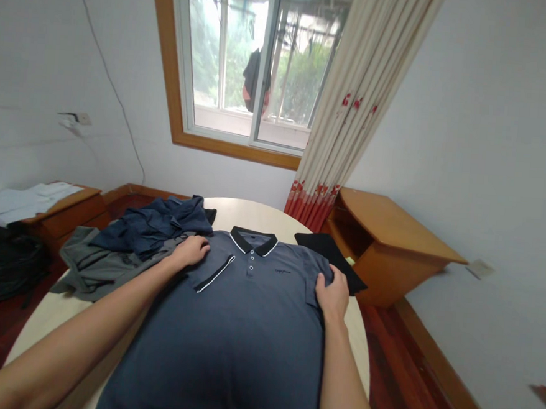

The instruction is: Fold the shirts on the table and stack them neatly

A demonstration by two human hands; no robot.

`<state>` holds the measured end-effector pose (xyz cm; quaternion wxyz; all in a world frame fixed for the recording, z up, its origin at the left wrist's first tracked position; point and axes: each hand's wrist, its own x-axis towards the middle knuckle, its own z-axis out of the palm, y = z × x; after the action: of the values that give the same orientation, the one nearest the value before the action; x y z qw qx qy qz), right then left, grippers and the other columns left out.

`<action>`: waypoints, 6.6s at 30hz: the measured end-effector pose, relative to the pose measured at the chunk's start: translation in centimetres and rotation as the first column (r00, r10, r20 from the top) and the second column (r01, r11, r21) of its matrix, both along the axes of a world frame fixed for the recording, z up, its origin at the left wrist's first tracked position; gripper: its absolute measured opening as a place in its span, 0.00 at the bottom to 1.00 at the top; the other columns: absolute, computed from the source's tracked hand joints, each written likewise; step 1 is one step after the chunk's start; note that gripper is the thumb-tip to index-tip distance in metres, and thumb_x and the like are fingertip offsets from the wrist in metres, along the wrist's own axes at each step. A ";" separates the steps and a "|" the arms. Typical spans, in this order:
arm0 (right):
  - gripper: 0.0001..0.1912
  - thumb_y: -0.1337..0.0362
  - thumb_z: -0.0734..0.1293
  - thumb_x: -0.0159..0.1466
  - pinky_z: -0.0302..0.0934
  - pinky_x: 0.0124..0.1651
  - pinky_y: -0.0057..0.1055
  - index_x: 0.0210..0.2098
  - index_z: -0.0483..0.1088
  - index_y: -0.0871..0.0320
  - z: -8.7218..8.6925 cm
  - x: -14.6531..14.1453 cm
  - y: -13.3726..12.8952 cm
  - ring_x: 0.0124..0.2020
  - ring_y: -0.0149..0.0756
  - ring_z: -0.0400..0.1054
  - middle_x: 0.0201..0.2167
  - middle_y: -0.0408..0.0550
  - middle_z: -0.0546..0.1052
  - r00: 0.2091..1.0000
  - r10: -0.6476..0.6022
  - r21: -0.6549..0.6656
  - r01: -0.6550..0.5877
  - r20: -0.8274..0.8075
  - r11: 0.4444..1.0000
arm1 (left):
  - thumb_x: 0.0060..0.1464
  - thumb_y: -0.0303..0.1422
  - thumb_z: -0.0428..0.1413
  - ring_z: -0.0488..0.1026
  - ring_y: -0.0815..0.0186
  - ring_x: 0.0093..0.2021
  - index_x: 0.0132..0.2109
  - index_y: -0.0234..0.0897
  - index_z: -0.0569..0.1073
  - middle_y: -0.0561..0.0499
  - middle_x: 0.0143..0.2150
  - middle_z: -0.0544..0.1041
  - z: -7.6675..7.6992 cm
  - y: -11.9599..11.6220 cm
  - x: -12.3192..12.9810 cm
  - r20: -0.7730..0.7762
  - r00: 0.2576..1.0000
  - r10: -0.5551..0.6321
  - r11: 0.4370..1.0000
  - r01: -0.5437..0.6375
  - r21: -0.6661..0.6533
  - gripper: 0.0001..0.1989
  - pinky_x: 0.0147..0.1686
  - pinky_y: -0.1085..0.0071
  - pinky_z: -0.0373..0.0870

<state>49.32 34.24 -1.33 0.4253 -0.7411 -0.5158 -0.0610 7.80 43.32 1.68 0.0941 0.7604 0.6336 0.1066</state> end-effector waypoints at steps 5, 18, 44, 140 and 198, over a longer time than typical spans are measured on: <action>0.30 0.52 0.61 0.55 0.60 0.57 0.46 0.51 0.71 0.65 -0.4 0.8 0.0 0.50 0.52 0.67 0.48 0.63 0.74 0.999 0.006 0.050 -0.003 -0.043 0.999 | 0.65 0.45 0.46 0.49 0.48 0.71 0.67 0.32 0.62 0.37 0.72 0.53 -1.6 0.1 0.4 -0.115 0.992 -0.045 0.999 0.043 -0.023 0.30 0.64 0.48 0.53; 0.33 0.50 0.73 0.47 0.66 0.52 0.43 0.48 0.73 0.63 -2.4 2.4 0.7 0.43 0.43 0.73 0.40 0.55 0.77 0.786 0.157 0.309 0.045 -0.597 0.950 | 0.68 0.46 0.39 0.44 0.54 0.73 0.70 0.30 0.55 0.41 0.74 0.46 -2.0 0.0 -0.6 -0.215 0.968 -0.128 0.991 0.135 0.020 0.32 0.65 0.49 0.51; 0.23 0.57 0.62 0.65 0.65 0.54 0.38 0.56 0.71 0.61 3.7 -5.0 2.0 0.49 0.45 0.73 0.52 0.59 0.76 0.910 0.400 -0.457 -0.312 0.108 0.833 | 0.67 0.49 0.41 0.50 0.53 0.72 0.68 0.37 0.62 0.42 0.71 0.55 -4.5 -6.9 1.6 -0.125 0.984 -0.126 0.974 0.147 0.174 0.30 0.68 0.52 0.49; 0.16 0.72 0.69 0.55 0.63 0.47 0.26 0.44 0.79 0.60 4.9 1.2 14.5 0.44 0.39 0.74 0.42 0.51 0.81 0.873 0.439 -0.679 -0.191 0.213 0.709 | 0.48 0.35 0.65 0.76 0.48 0.51 0.47 0.33 0.78 0.36 0.51 0.78 3.0 7.3 -0.2 -0.063 0.980 0.190 0.956 -0.199 -0.216 0.18 0.45 0.64 0.74; 0.31 0.52 0.54 0.70 0.43 0.70 0.49 0.67 0.58 0.61 -1.5 -5.0 -17.5 0.71 0.47 0.48 0.69 0.56 0.57 0.909 0.341 -0.574 -0.151 0.240 0.805 | 0.65 0.47 0.45 0.50 0.52 0.71 0.69 0.44 0.61 0.46 0.72 0.54 -4.0 -25.2 -5.8 -0.105 0.982 -0.158 0.983 0.167 0.081 0.29 0.67 0.47 0.47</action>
<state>44.35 16.78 -2.82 0.1091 -0.7353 -0.6686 0.0201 1.98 18.13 -2.33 0.0371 0.8173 0.5680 0.0894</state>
